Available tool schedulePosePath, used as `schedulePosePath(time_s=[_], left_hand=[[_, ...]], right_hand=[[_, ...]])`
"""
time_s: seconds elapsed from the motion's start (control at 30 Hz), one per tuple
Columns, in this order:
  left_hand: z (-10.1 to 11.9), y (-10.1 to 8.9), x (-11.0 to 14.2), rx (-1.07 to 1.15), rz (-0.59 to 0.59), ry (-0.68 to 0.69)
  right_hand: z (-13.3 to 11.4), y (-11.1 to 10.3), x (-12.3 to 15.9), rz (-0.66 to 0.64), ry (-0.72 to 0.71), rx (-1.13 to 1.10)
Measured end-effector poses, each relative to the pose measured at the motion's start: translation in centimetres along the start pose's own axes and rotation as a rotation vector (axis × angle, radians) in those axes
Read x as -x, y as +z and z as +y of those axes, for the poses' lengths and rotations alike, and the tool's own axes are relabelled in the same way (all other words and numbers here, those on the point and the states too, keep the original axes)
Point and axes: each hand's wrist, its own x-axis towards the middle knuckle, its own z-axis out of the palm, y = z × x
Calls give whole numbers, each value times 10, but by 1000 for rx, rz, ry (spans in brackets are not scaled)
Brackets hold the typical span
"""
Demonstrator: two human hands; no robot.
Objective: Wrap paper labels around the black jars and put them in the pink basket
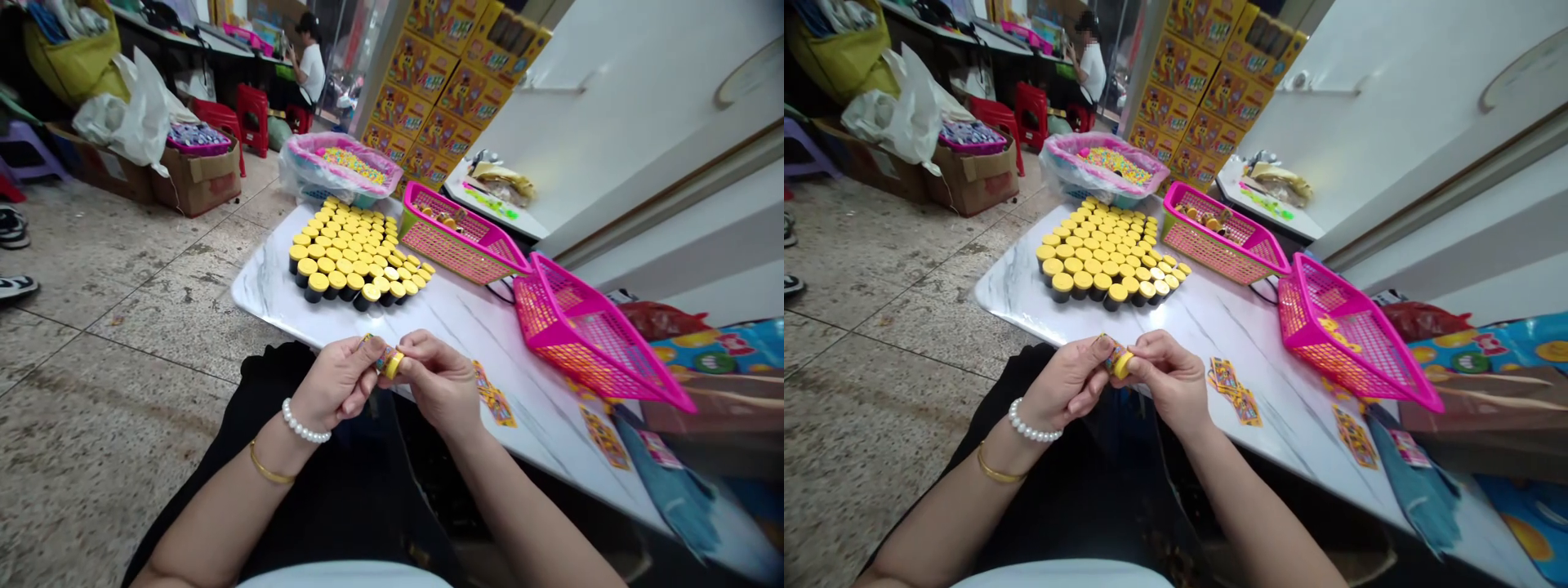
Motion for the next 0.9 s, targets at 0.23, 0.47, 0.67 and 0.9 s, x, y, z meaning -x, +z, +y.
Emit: schedulePosePath(time_s=[0.23,0.47,0.67,0.9], left_hand=[[-2,1,-2,88,-104,-22],[-7,2,-3,51,-27,-24],[-7,5,-3,160,-29,-31],[-9,9,-3,138,-73,-86]], right_hand=[[-12,-3,-2,-115,-84,183],[-6,-7,0,-82,-45,121],[-18,-9,-3,-137,-171,404],[-9,-5,6,17,-261,394]])
